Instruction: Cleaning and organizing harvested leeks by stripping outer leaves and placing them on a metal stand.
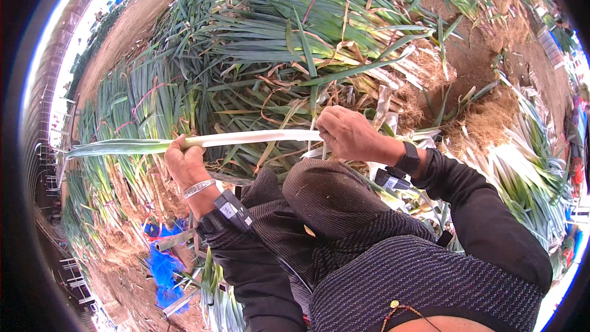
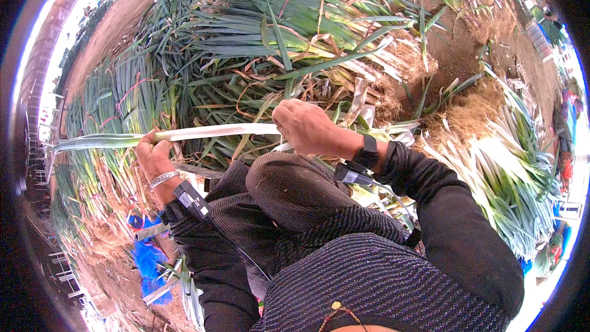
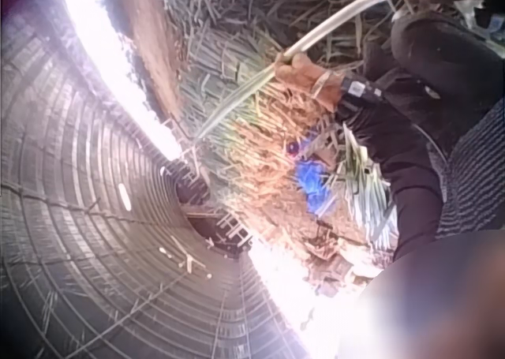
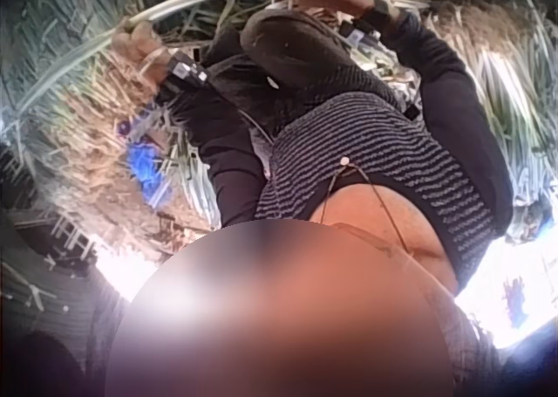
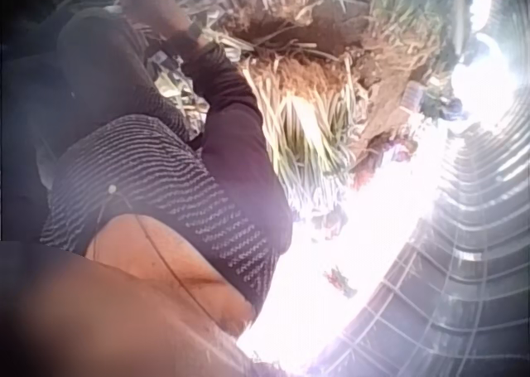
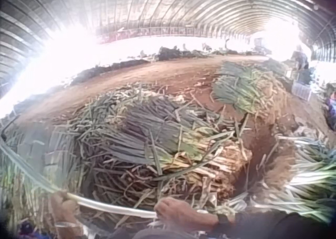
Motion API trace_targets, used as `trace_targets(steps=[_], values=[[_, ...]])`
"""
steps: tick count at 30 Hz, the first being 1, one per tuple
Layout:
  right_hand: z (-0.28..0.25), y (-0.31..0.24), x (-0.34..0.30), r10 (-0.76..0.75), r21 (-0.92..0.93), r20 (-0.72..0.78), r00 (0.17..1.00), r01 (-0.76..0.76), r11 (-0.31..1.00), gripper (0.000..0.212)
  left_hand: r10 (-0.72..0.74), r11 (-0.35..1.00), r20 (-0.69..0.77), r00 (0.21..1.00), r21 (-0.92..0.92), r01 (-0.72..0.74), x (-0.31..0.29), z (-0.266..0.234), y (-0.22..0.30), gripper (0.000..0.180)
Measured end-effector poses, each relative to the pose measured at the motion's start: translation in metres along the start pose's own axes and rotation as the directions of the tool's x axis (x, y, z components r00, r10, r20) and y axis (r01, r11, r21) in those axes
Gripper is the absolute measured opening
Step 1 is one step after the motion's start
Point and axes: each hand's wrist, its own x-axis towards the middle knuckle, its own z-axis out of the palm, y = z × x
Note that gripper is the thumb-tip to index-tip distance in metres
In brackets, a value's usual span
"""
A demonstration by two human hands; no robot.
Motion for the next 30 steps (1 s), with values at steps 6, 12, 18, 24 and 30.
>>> trace_targets(steps=[6,12,18,24,30], values=[[0.0,-0.008,-0.001,-0.143,0.053,-0.048,0.989,0.146,0.988,0.013,0.02,0.971,0.065,0.998,0.237,-0.035,-0.014,0.006,0.011,0.037],[-0.016,-0.018,-0.002,-0.03,0.675,0.218,0.976,-0.129,0.726,0.009,0.01,0.966,0.044,0.999,0.258,-0.021,-0.007,-0.002,-0.003,0.037],[-0.07,0.009,0.01,0.006,0.716,0.438,0.899,-0.353,0.603,0.017,0.144,0.946,-0.161,0.976,0.313,-0.088,-0.007,0.002,0.001,0.039],[-0.021,0.037,-0.003,0.043,-0.088,0.034,0.998,-0.04,0.995,0.037,0.04,0.967,-0.183,0.982,0.255,0.008,-0.009,-0.004,0.013,0.045],[0.003,0.042,0.007,-0.133,-0.358,-0.133,0.982,0.077,0.93,0.049,0.016,0.996,-0.004,1.0,0.088,-0.016,-0.017,0.001,0.021,0.031]])
